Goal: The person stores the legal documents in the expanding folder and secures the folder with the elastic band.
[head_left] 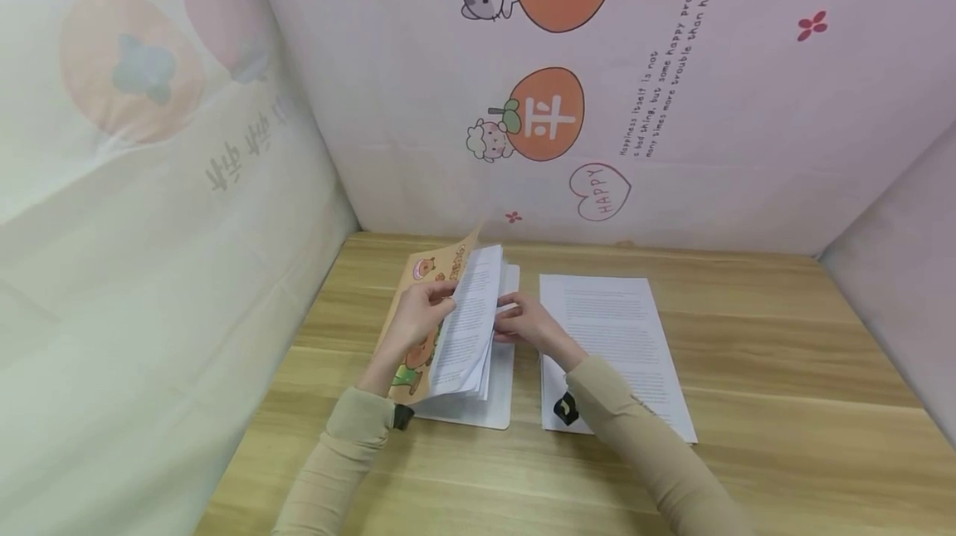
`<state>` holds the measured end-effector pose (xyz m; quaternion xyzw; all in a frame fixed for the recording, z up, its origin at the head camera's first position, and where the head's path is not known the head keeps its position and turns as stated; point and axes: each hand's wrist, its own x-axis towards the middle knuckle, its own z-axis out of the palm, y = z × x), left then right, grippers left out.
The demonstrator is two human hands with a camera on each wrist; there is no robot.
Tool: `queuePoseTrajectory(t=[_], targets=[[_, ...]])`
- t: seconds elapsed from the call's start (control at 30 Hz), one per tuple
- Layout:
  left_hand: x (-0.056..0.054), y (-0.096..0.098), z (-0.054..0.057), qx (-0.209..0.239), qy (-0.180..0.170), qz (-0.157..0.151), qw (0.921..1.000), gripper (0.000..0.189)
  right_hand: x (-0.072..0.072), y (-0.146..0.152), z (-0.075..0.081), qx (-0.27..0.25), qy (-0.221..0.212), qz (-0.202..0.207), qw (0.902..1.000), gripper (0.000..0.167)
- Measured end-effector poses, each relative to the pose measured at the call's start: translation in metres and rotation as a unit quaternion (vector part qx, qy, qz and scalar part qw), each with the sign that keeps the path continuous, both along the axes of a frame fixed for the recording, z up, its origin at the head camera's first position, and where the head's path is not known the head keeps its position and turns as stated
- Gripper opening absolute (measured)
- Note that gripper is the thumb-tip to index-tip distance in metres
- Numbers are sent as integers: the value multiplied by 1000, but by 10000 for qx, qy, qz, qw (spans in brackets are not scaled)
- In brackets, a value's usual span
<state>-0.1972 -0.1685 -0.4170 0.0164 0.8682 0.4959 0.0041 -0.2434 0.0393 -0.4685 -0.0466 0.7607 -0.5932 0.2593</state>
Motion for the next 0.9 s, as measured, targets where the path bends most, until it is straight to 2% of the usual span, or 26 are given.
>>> queuePoseTrajectory(t=[0.4, 0.9], targets=[[1, 1, -1, 34, -14, 28, 10000, 43, 3, 11, 2, 220, 303, 62, 9993, 40], [1, 2, -2, 94, -44, 1, 9999, 44, 3, 45, 2, 567, 511, 29, 9971, 45]])
